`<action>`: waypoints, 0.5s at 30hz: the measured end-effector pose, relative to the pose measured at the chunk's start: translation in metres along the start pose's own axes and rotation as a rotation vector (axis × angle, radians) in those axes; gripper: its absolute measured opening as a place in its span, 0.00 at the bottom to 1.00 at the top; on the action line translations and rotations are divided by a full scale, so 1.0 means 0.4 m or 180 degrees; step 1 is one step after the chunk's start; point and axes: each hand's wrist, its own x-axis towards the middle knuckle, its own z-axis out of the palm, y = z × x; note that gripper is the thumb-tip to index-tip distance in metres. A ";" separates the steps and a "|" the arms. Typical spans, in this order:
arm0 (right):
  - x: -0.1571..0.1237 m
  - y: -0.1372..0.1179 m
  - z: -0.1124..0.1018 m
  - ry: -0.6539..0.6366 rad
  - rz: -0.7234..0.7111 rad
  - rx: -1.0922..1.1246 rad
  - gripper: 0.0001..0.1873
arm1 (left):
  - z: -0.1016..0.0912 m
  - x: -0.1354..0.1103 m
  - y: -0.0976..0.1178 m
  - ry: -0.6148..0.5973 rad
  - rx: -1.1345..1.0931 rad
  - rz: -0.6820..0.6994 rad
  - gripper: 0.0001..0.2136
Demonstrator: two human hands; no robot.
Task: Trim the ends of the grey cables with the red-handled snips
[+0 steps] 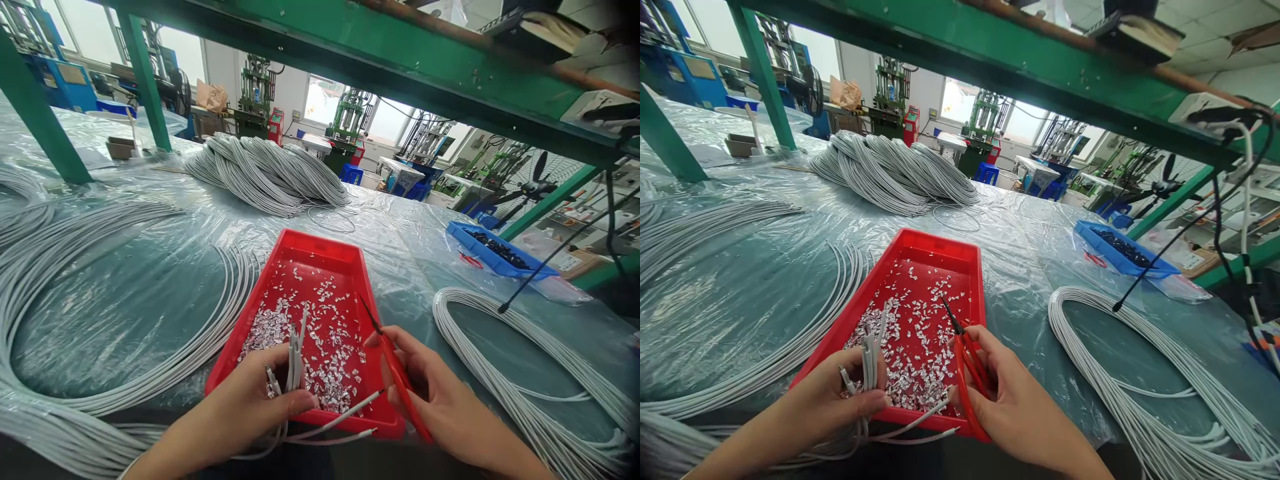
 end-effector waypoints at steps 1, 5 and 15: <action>-0.001 0.004 0.005 0.0045 -0.0041 0.0045 0.27 | -0.002 -0.006 -0.004 -0.0062 -0.0048 -0.0014 0.04; 0.001 0.015 0.023 0.0261 -0.0487 -0.0027 0.23 | 0.014 -0.023 -0.025 -0.0673 -0.1194 0.0033 0.16; -0.071 0.072 0.042 0.0946 -0.0470 -0.0290 0.21 | 0.007 -0.028 -0.077 -0.1446 -0.2420 -0.0174 0.14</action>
